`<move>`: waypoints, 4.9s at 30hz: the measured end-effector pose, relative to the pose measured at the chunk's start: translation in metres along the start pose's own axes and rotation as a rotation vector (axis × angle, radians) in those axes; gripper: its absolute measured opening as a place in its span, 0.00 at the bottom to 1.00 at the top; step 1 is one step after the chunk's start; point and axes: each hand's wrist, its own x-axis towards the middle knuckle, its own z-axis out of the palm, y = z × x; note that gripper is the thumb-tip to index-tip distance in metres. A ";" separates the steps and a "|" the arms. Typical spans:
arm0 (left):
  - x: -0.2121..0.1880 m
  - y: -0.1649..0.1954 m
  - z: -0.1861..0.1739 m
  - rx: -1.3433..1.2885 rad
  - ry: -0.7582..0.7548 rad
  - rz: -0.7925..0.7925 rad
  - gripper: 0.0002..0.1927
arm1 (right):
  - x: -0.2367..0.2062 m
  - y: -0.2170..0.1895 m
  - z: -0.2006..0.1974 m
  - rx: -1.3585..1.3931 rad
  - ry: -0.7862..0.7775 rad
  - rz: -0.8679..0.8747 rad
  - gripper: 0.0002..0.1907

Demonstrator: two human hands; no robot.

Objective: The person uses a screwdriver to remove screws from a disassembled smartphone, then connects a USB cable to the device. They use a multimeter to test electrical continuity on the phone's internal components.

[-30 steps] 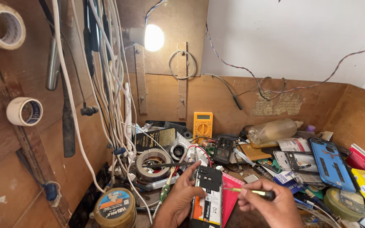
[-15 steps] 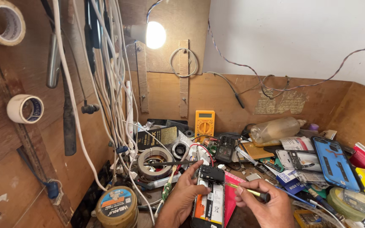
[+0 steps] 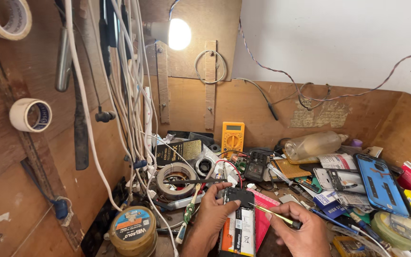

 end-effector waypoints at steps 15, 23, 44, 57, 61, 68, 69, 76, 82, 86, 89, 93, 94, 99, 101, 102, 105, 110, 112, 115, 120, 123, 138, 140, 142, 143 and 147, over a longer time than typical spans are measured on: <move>-0.003 0.002 0.003 0.057 0.007 0.015 0.29 | -0.010 -0.029 -0.002 -0.630 -0.071 -0.141 0.19; -0.003 0.001 0.003 0.080 0.006 0.025 0.29 | -0.016 -0.058 -0.002 -0.727 -0.081 -0.152 0.20; 0.010 -0.012 -0.014 0.020 -0.091 0.010 0.40 | -0.013 -0.004 0.023 -0.514 0.049 -0.269 0.16; 0.011 -0.009 -0.015 -0.016 -0.093 -0.045 0.42 | -0.007 0.008 0.022 -0.404 0.094 -0.326 0.15; 0.011 -0.009 -0.013 -0.041 -0.077 -0.039 0.37 | -0.005 0.015 0.022 -0.374 0.101 -0.331 0.15; 0.011 -0.011 -0.012 -0.080 -0.052 -0.017 0.30 | 0.003 0.029 0.006 -0.405 0.116 -0.358 0.16; 0.011 -0.011 -0.012 -0.084 -0.040 -0.022 0.30 | 0.005 0.029 0.005 -0.402 0.128 -0.355 0.16; 0.010 -0.010 -0.008 -0.065 -0.051 -0.025 0.27 | 0.036 0.003 0.006 -0.168 0.039 -0.360 0.16; 0.005 -0.007 -0.007 -0.085 -0.093 0.013 0.27 | 0.053 -0.017 0.025 -0.023 -0.083 0.028 0.22; 0.003 -0.005 -0.006 -0.114 -0.103 -0.025 0.25 | 0.055 -0.015 0.026 0.101 -0.171 0.182 0.25; 0.001 -0.004 -0.006 -0.102 -0.104 -0.018 0.24 | 0.056 -0.012 0.024 0.165 -0.205 0.195 0.24; 0.002 -0.004 -0.006 -0.100 -0.119 0.014 0.22 | 0.053 -0.015 0.021 0.230 -0.250 0.184 0.23; 0.002 -0.004 -0.007 -0.099 -0.119 0.014 0.23 | 0.050 -0.017 0.021 0.238 -0.262 0.175 0.22; 0.002 -0.006 -0.012 -0.027 -0.140 0.009 0.27 | 0.039 -0.028 0.021 0.193 -0.291 0.139 0.15; 0.003 -0.008 -0.014 -0.033 -0.147 0.003 0.28 | 0.039 -0.027 0.022 0.190 -0.252 0.127 0.15; 0.003 -0.008 -0.015 -0.036 -0.150 0.000 0.29 | 0.040 -0.024 0.024 0.188 -0.233 0.121 0.14; 0.004 -0.010 -0.016 -0.058 -0.160 -0.006 0.32 | 0.050 -0.012 0.028 0.247 -0.199 0.076 0.13; 0.003 -0.006 -0.014 -0.040 -0.142 -0.012 0.36 | 0.068 0.006 0.036 0.207 -0.017 -0.152 0.11; -0.001 -0.003 -0.012 -0.026 -0.134 -0.023 0.37 | 0.069 0.007 0.030 0.163 0.079 -0.089 0.12; -0.008 0.003 -0.010 -0.022 -0.129 -0.028 0.38 | 0.071 0.003 0.011 0.266 0.173 0.090 0.12; -0.011 0.008 -0.008 -0.047 -0.146 -0.043 0.39 | 0.077 -0.001 -0.013 0.394 0.217 0.132 0.10; -0.007 0.003 -0.012 -0.033 -0.143 -0.042 0.39 | 0.083 0.006 -0.020 0.375 0.194 0.161 0.11; 0.037 -0.031 -0.041 -0.012 -0.179 -0.039 0.38 | 0.076 0.019 -0.034 0.047 0.499 -0.145 0.10; 0.039 -0.030 -0.043 0.016 -0.189 -0.068 0.38 | 0.074 0.007 -0.053 -0.092 0.560 -0.182 0.09; 0.042 -0.030 -0.045 0.030 -0.186 -0.085 0.38 | 0.073 -0.006 -0.080 -0.218 0.604 -0.188 0.08; 0.044 -0.031 -0.046 0.030 -0.178 -0.090 0.38 | 0.073 -0.012 -0.098 -0.275 0.617 -0.173 0.08; 0.052 -0.037 -0.049 0.096 -0.174 -0.045 0.39 | 0.074 -0.021 -0.162 -0.535 0.825 -0.021 0.08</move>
